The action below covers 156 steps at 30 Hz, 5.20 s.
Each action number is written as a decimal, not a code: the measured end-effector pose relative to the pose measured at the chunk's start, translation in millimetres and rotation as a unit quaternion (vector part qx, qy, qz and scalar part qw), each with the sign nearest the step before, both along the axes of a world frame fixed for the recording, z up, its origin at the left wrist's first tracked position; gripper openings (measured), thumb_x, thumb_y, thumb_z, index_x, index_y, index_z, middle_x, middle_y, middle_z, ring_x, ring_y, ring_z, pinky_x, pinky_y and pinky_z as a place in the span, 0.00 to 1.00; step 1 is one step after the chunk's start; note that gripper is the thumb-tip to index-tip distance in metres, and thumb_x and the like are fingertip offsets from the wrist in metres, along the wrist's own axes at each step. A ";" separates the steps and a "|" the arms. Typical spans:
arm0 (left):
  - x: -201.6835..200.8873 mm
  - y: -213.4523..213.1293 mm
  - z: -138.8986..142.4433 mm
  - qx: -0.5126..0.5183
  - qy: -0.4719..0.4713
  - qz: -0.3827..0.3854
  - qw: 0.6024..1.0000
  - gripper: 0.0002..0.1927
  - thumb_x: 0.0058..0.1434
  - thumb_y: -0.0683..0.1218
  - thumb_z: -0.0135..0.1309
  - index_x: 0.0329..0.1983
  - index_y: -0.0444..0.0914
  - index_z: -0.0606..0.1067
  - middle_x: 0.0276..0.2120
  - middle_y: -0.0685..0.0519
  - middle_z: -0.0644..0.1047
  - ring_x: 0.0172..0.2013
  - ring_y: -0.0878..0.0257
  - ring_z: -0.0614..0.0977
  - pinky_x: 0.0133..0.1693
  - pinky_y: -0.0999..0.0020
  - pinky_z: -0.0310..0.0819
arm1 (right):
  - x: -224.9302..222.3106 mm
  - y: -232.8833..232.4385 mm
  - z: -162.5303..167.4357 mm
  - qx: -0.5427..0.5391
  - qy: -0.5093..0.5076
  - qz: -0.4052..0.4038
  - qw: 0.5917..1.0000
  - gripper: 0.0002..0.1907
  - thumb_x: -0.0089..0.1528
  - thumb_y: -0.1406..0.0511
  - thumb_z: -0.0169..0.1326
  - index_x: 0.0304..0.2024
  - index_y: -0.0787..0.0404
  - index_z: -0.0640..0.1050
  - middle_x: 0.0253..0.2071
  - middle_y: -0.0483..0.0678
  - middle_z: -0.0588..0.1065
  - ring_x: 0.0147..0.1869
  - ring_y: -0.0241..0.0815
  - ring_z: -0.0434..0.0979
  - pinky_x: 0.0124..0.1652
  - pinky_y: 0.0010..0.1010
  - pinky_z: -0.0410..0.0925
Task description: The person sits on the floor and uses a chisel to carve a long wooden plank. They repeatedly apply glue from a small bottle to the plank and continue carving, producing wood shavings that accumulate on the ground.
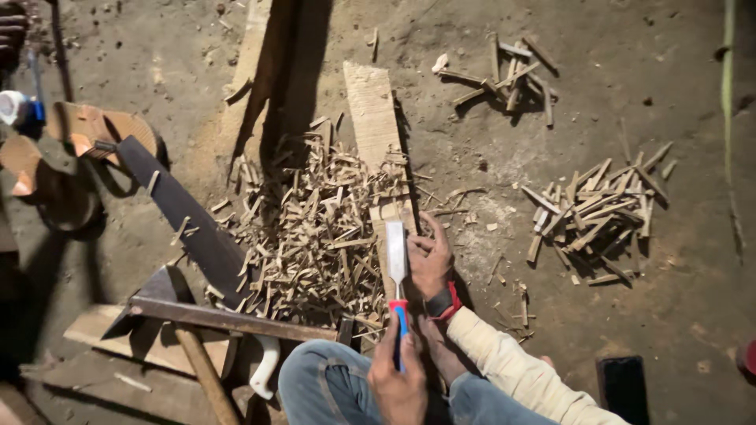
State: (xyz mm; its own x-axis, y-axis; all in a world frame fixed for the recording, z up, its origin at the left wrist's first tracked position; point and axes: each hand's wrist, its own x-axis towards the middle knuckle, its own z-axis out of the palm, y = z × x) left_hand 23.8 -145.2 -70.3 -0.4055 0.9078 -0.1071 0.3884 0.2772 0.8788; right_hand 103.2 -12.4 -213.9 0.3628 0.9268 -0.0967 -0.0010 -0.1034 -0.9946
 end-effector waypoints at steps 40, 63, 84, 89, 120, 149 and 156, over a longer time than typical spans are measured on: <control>-18.9 -22.5 -11.2 -0.086 -0.262 0.130 0.953 0.23 0.66 0.43 0.53 0.65 0.41 0.75 0.30 0.52 0.79 0.19 0.68 0.71 0.20 0.71 0.66 | -0.4 4.6 8.7 -0.063 0.181 0.007 0.981 0.12 0.66 0.68 0.55 0.48 0.71 0.78 0.37 0.55 0.82 0.36 0.43 0.85 0.36 0.33 0.80; -15.5 -0.1 -4.9 -0.048 -0.046 0.007 0.998 0.21 0.64 0.44 0.53 0.61 0.37 0.76 0.43 0.42 0.85 0.39 0.58 0.88 0.42 0.65 0.79 | 7.1 3.2 -2.5 -0.187 0.244 0.072 0.949 0.14 0.68 0.62 0.53 0.38 0.67 0.82 0.24 0.39 0.73 0.21 0.26 0.64 0.19 0.19 0.52; -5.4 3.5 3.5 -0.029 0.012 0.013 0.999 0.18 0.64 0.44 0.53 0.57 0.35 0.78 0.44 0.39 0.84 0.43 0.49 0.88 0.43 0.60 0.80 | 2.2 3.2 2.1 -0.125 0.313 0.125 0.933 0.19 0.70 0.67 0.42 0.48 0.81 0.77 0.42 0.62 0.81 0.42 0.52 0.85 0.46 0.38 0.78; -4.5 13.2 0.2 -0.050 -0.002 0.015 0.999 0.19 0.63 0.43 0.53 0.57 0.35 0.78 0.43 0.39 0.84 0.41 0.51 0.88 0.41 0.61 0.80 | -0.1 8.5 19.0 -0.144 0.345 0.117 0.920 0.20 0.71 0.66 0.42 0.49 0.81 0.76 0.42 0.62 0.81 0.43 0.52 0.85 0.47 0.38 0.78; -18.2 -32.8 -65.7 0.020 0.068 0.007 0.997 0.25 0.61 0.42 0.57 0.62 0.37 0.73 0.53 0.39 0.80 0.51 0.46 0.83 0.52 0.57 0.76 | 103.8 -22.3 39.9 -0.040 0.351 -0.184 0.917 0.17 0.68 0.53 0.49 0.49 0.56 0.80 0.25 0.43 0.75 0.24 0.34 0.73 0.26 0.25 0.68; -10.3 -40.8 -100.5 -0.013 0.072 0.036 0.997 0.28 0.55 0.42 0.61 0.61 0.38 0.72 0.50 0.39 0.81 0.47 0.47 0.85 0.48 0.59 0.78 | 218.6 236.8 104.8 0.111 -0.747 0.078 0.650 0.08 0.61 0.68 0.57 0.42 0.52 0.80 0.49 0.47 0.75 0.58 0.50 0.73 0.45 0.45 0.72; -11.3 -37.5 -103.5 0.028 0.050 0.017 0.998 0.29 0.56 0.42 0.60 0.62 0.37 0.70 0.52 0.39 0.79 0.49 0.48 0.84 0.51 0.59 0.78 | 220.8 225.4 83.5 0.052 -0.710 0.107 0.694 0.03 0.73 0.67 0.55 0.47 0.56 0.80 0.38 0.50 0.76 0.40 0.47 0.78 0.34 0.39 0.75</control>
State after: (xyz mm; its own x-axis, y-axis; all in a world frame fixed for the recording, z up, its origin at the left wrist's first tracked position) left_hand 12.5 -182.7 -173.8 -0.4432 0.8963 -0.0136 0.4666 0.2437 0.8502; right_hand 324.0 213.0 -130.4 -0.1230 0.9493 0.2894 0.9923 0.1221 0.0210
